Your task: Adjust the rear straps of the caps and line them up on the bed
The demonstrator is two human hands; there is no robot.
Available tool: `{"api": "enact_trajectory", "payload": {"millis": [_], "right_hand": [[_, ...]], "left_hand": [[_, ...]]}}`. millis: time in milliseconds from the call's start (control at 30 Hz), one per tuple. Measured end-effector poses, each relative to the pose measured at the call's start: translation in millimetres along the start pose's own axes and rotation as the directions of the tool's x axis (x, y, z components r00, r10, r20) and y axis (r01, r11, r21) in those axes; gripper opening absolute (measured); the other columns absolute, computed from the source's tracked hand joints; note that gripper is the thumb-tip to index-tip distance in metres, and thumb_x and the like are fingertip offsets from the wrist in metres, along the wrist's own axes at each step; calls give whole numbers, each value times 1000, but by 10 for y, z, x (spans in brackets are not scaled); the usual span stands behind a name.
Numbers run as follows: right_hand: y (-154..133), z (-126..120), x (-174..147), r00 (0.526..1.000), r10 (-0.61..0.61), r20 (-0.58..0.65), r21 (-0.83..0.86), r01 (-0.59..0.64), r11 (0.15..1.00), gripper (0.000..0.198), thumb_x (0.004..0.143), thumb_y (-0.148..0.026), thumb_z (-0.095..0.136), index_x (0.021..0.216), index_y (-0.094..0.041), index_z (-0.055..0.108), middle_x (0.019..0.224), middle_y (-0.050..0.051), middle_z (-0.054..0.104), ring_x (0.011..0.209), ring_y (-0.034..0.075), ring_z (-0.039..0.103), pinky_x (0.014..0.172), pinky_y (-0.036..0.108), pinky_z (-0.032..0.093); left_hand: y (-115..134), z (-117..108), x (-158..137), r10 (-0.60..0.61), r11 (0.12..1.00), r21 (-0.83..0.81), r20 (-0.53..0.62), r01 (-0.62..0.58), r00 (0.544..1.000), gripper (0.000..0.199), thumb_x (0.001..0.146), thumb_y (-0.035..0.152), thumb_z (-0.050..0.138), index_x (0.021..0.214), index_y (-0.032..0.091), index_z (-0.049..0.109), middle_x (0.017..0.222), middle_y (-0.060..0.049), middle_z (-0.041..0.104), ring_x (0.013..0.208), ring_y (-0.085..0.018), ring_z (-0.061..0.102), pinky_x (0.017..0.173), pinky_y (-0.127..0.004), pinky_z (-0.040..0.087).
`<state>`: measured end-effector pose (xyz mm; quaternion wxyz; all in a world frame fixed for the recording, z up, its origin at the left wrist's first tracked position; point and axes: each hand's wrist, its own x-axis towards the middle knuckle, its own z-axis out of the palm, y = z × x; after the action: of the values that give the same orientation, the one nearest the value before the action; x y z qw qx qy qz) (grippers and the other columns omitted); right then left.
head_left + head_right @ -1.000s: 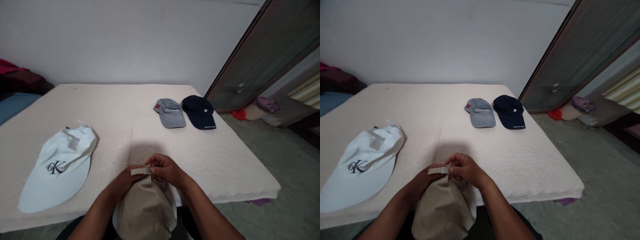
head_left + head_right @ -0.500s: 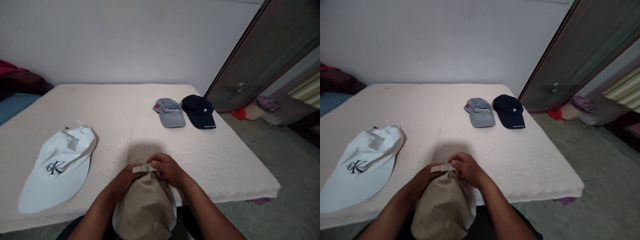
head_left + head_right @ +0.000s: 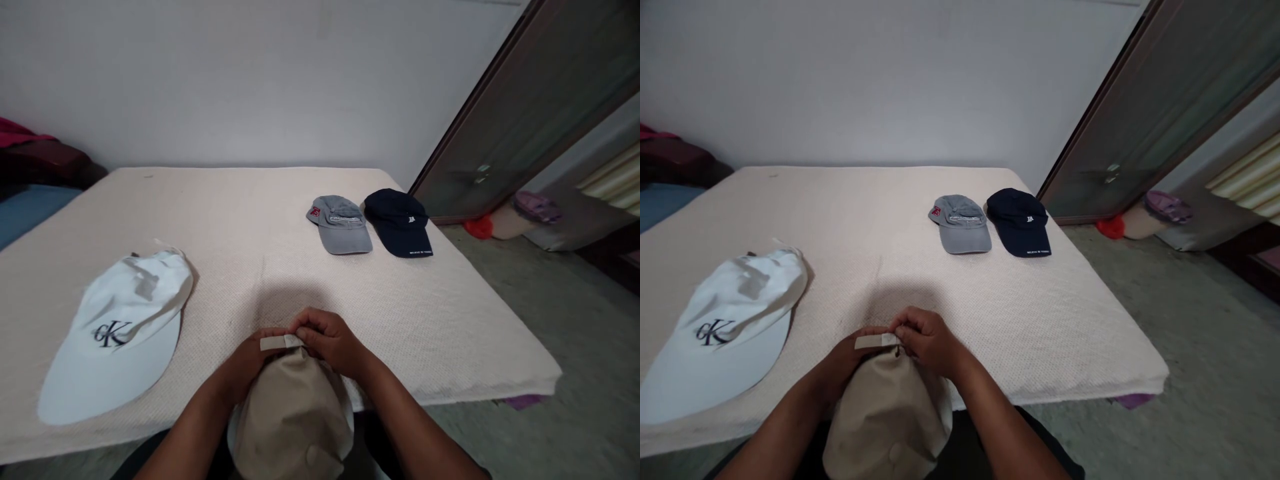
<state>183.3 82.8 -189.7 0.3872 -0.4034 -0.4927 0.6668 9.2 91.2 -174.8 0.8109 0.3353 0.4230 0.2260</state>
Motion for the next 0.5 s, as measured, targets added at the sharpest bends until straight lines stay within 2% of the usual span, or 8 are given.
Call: {"api": "enact_trajectory", "payload": {"millis": [100, 200, 333, 500], "right_hand": [[8, -34, 1, 1000, -5, -14, -59, 4, 998, 12, 83, -30, 58, 86, -19, 63, 60, -4, 45, 51, 8, 36, 50, 22, 28], [19, -52, 14, 1000, 29, -4, -29, -29, 999, 14, 83, -32, 58, 87, -19, 62, 58, -5, 44, 49, 7, 35, 48, 21, 28], [25, -53, 33, 997, 73, 3, 66, -73, 995, 15, 80, -31, 61, 88, -19, 61, 59, -5, 47, 47, 6, 34, 46, 20, 26], [21, -52, 39, 999, 52, -7, 47, -52, 998, 12, 78, -29, 63, 86, -19, 62, 61, -5, 49, 49, 6, 36, 48, 21, 27]], "left_hand": [[-3, -7, 14, 60, 998, 24, -81, -59, 995, 19, 68, 23, 74, 85, 17, 70, 75, -2, 69, 74, -16, 62, 71, -25, 43], [-17, -19, 40, 119, 993, 27, -106, -117, 987, 18, 67, 24, 75, 79, 18, 64, 71, 1, 65, 68, -13, 59, 65, -23, 42], [-14, -30, 45, 136, 990, -18, -104, -139, 985, 24, 65, 25, 76, 74, 20, 54, 64, 5, 59, 59, -10, 53, 57, -21, 37], [4, -62, 8, 124, 992, -20, -12, -124, 992, 25, 64, 25, 77, 74, 18, 56, 66, 3, 58, 59, -10, 52, 58, -21, 38]]}}
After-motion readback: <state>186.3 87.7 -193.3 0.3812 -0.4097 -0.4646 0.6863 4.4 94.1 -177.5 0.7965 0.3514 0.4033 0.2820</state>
